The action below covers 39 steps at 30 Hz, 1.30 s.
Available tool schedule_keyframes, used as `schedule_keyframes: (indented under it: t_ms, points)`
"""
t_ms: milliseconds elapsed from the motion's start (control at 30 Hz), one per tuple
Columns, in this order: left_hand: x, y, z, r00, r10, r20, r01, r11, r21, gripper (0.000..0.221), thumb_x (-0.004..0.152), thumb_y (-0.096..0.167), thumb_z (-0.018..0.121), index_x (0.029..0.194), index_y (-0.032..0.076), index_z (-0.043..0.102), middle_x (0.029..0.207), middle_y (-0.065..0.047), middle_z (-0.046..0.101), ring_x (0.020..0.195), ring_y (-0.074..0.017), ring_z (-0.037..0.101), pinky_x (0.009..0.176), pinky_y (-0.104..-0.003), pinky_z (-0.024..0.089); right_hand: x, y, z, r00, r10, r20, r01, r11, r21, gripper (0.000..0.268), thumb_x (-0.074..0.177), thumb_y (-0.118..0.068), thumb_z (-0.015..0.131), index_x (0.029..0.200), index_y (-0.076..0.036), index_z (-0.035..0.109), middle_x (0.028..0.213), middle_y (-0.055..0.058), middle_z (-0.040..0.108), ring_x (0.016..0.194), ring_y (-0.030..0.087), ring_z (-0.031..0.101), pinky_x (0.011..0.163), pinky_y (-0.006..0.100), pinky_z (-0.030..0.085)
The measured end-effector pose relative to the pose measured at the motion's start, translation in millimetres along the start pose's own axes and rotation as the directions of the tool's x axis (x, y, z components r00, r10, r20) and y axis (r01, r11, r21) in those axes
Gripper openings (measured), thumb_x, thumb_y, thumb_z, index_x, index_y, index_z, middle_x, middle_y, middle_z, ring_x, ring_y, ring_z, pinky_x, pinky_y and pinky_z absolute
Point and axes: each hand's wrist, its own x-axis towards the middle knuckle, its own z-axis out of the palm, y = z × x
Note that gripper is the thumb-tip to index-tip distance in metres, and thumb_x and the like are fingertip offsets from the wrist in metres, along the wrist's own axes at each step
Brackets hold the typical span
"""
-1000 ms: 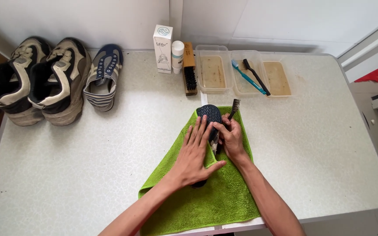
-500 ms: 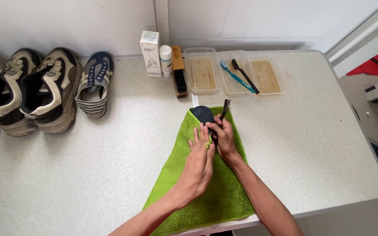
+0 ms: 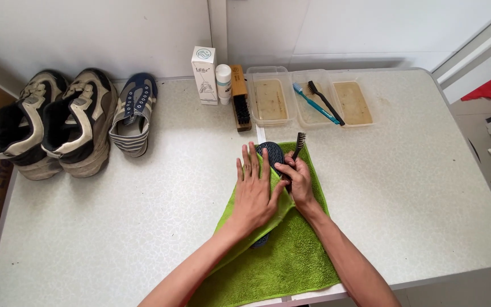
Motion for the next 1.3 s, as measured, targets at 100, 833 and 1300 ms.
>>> schedule_keyframes:
  t_ms: [100,833,1300]
  points:
    - [2.9,0.4,0.2,1.000,0.011,-0.014,-0.011,1.000,0.021,0.081,0.104,0.058,0.024,0.163,0.006,0.005,0.168,-0.026,-0.011,0.153,-0.0395,-0.018,0.122,-0.050,-0.012,4.3,11.4,-5.5,1.000,-0.009,-0.008,0.009,0.999,0.045,0.034,0.086,-0.011,0.071,0.090,-0.020,0.038,0.074,-0.008,0.039,0.056,0.003,0.038,0.046,0.020,0.032]
    - [55.5,-9.5,12.6,0.992,0.059,-0.115,-0.065,0.997,-0.043,0.088,0.102,0.065,0.028,0.165,0.010,0.002,0.171,-0.021,-0.006,0.158,-0.0361,-0.009,0.127,-0.048,-0.005,-12.9,-11.7,12.9,0.993,-0.046,-0.104,0.040,0.997,-0.062,0.029,0.092,-0.021,0.067,0.084,-0.023,0.040,0.064,-0.009,0.048,0.048,-0.001,0.039,0.041,0.015,0.031]
    - [-28.2,5.9,-19.9,0.978,0.162,0.129,-0.161,0.987,-0.020,0.085,0.103,0.058,0.030,0.161,-0.001,0.011,0.169,-0.024,0.000,0.157,-0.0357,-0.003,0.125,-0.046,0.000,-3.6,3.9,6.3,0.988,-0.111,-0.103,0.107,0.993,-0.048,0.039,0.088,-0.007,0.074,0.086,-0.022,0.038,0.064,-0.009,0.046,0.050,0.001,0.039,0.043,0.016,0.032]
